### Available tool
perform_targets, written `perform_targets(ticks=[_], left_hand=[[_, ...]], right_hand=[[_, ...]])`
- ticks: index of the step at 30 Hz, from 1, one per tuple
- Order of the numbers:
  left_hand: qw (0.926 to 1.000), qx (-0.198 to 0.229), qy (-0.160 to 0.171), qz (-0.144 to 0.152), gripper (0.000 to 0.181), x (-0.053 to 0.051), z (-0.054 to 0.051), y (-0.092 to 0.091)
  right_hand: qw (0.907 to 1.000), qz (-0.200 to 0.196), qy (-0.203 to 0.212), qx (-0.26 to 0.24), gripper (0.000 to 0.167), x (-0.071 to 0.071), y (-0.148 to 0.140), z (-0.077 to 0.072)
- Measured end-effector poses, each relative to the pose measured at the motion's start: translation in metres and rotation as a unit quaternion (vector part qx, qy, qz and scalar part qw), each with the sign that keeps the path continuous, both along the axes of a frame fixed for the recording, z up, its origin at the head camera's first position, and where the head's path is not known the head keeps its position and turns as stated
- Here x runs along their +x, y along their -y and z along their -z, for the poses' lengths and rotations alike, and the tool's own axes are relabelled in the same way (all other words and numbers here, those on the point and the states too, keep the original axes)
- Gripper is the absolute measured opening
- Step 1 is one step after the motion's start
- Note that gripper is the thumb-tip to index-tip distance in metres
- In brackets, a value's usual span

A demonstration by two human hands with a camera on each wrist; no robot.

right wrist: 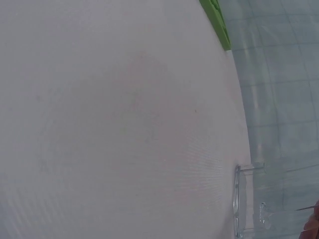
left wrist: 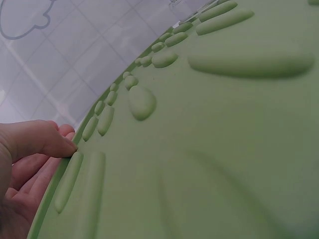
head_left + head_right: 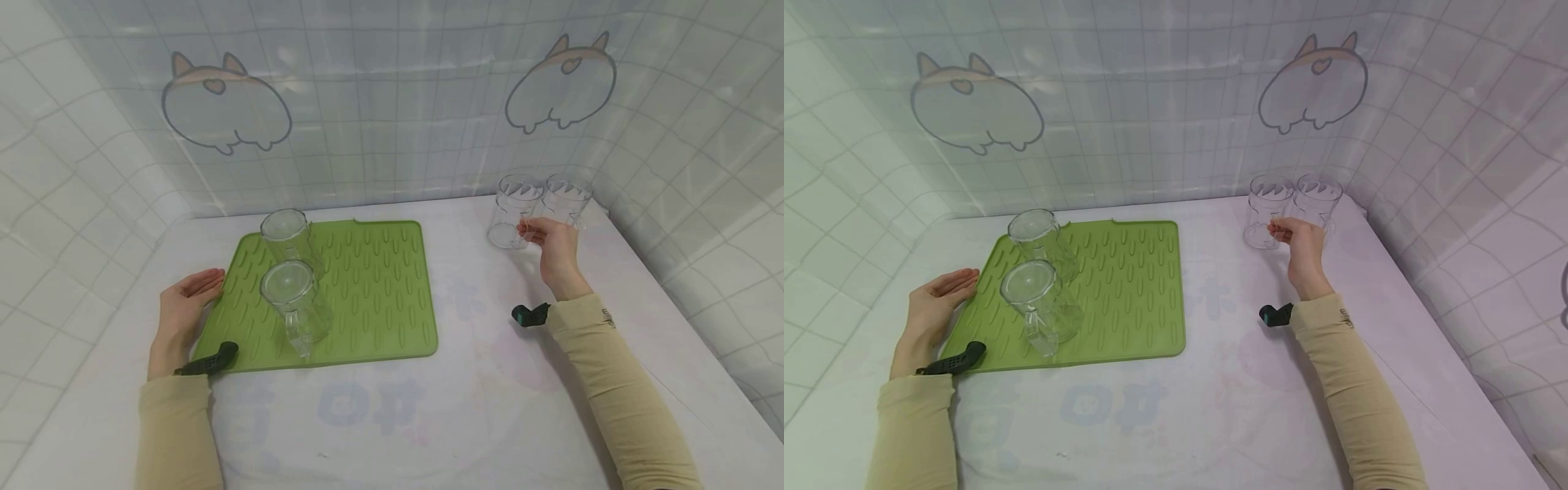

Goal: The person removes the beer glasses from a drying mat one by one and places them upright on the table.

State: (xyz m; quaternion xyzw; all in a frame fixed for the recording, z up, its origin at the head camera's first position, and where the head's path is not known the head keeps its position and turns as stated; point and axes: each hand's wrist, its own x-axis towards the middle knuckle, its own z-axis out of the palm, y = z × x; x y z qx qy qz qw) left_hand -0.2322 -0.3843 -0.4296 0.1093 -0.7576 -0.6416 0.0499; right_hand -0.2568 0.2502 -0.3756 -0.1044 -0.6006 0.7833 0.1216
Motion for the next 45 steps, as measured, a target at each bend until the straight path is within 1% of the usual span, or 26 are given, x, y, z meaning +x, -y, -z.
perform_targets(ticks=[3,7,10,16,22,26,30,35,38,41,45], left_hand=[[1.0,-0.001,0.001,0.0,0.054,0.0,0.0,0.0],[0.9996,-0.026,0.006,-0.004,0.055,-0.001,0.0,-0.001],[0.9993,-0.035,0.01,-0.005,0.055,-0.001,0.0,0.0],[0.9994,-0.035,0.004,-0.005,0.055,-0.001,0.002,0.001],[1.0,-0.001,-0.003,-0.003,0.055,0.001,0.002,-0.001],[1.0,0.007,-0.004,-0.002,0.054,0.003,-0.002,-0.004],[1.0,0.008,-0.004,-0.003,0.054,0.004,-0.003,-0.005],[1.0,0.004,-0.005,-0.004,0.054,0.002,0.002,-0.003],[1.0,-0.001,-0.006,-0.005,0.054,0.0,0.005,-0.001],[1.0,-0.003,-0.006,-0.005,0.054,0.0,0.005,0.0],[1.0,-0.003,-0.007,-0.005,0.055,0.001,0.005,-0.001]], right_hand=[[1.0,0.005,0.001,-0.002,0.021,-0.001,0.0,0.002],[0.9999,0.01,0.001,-0.008,0.021,-0.002,0.0,0.003],[0.9999,0.01,0.001,-0.011,0.021,-0.002,0.0,0.002],[0.9998,0.018,0.003,-0.005,0.02,-0.001,0.001,0.001],[0.9981,0.061,0.012,-0.005,0.016,0.0,0.003,-0.002],[0.9962,0.085,0.013,-0.013,0.015,0.0,0.003,-0.004],[0.9952,0.095,0.011,-0.02,0.018,0.001,0.003,-0.005],[0.9922,0.123,0.004,-0.022,0.016,-0.001,0.004,-0.006],[0.9904,0.137,-0.002,-0.017,0.016,-0.002,0.005,-0.007],[0.9887,0.149,-0.011,-0.007,0.016,-0.001,0.005,-0.008],[0.984,0.175,-0.026,0.018,0.019,0.001,0.009,-0.012]])
